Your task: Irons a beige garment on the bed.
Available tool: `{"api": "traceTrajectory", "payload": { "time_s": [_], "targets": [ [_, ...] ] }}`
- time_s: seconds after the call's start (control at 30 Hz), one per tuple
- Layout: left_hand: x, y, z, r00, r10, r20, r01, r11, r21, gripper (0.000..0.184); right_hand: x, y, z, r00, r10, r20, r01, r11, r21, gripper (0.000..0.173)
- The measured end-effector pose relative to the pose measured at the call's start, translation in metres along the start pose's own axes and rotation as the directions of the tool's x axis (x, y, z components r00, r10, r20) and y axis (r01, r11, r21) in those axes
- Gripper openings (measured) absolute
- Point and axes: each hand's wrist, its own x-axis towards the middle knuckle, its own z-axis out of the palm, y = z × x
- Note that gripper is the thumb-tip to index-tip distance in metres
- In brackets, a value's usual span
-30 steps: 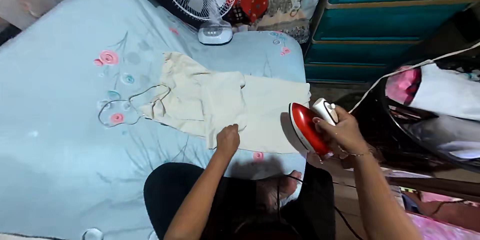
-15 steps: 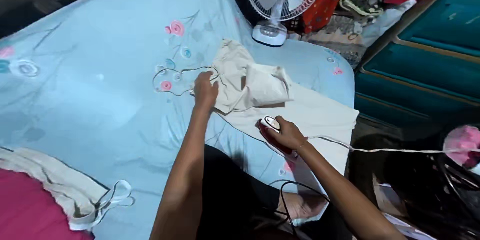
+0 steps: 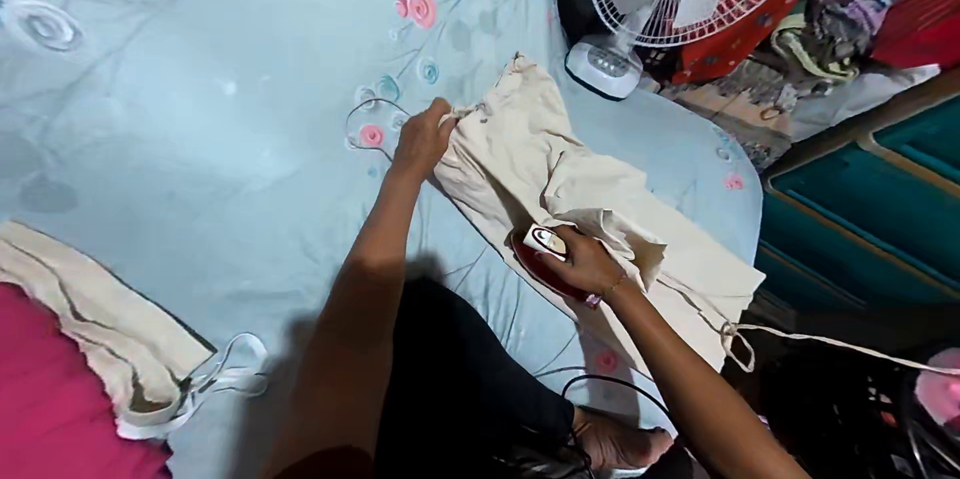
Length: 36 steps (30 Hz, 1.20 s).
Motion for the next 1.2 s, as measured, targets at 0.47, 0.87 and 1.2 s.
{"api": "traceTrajectory", "payload": {
  "time_s": [0.47,0.87,1.2],
  "targets": [
    [0.044,-0.023,0.034,0.983,-0.153,0.106,0.123,0.962,0.244,0.035,0.088,-0.067,0.03,0.98,0.124,-0.157,-0.111,0.99,0.086,0.05],
    [0.023,-0.057,0.009,0.955,-0.12,0.271,0.173,0.968,-0.18,0.034,0.107,-0.069,0.032,0.965,0.031,-0.26,0.039,0.965,0.26,0.037],
    [0.034,-0.063,0.022,0.984,-0.087,0.154,0.108,0.985,-0.135,0.03,0.092,-0.065,0.035,0.912,0.117,-0.394,0.015,0.949,0.315,0.032]
  ]
}}
